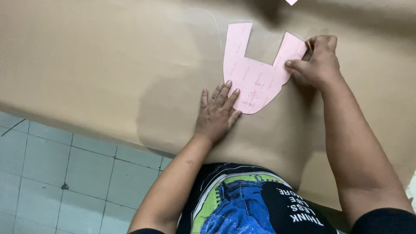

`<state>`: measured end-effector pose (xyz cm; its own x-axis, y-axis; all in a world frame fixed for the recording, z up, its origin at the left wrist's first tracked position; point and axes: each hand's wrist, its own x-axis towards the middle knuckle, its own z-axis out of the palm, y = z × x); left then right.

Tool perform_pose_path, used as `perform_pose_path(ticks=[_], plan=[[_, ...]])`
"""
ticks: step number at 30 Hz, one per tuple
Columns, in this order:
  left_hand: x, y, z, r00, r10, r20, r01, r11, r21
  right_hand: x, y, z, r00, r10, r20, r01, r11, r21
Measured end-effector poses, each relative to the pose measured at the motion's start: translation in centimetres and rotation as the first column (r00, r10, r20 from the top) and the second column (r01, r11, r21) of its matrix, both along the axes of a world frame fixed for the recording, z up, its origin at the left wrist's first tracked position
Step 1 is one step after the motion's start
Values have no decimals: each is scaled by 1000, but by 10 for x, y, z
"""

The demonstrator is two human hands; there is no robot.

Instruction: The person traces around pink paper shoe pattern pieces laid on a brown kraft paper sheet, using a small pointed pin-like tool to mark outlines. They reposition and flip each pattern piece, smooth the paper flat with their hands, and trace successive pieces one after another across the sheet.

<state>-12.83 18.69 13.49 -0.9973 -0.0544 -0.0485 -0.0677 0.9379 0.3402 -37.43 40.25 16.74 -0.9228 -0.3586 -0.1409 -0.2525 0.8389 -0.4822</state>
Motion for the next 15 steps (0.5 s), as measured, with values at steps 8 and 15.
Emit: perform_pose_path(ticks=[8,15], plan=[[-9,5,-22,999,47,5,-47,998,47,68,87,7,834,-264,484,546,513,-662],[-26,1,-36,1000,20,18,-20,1000,17,169,180,49,825,-499,266,423,232,-876]])
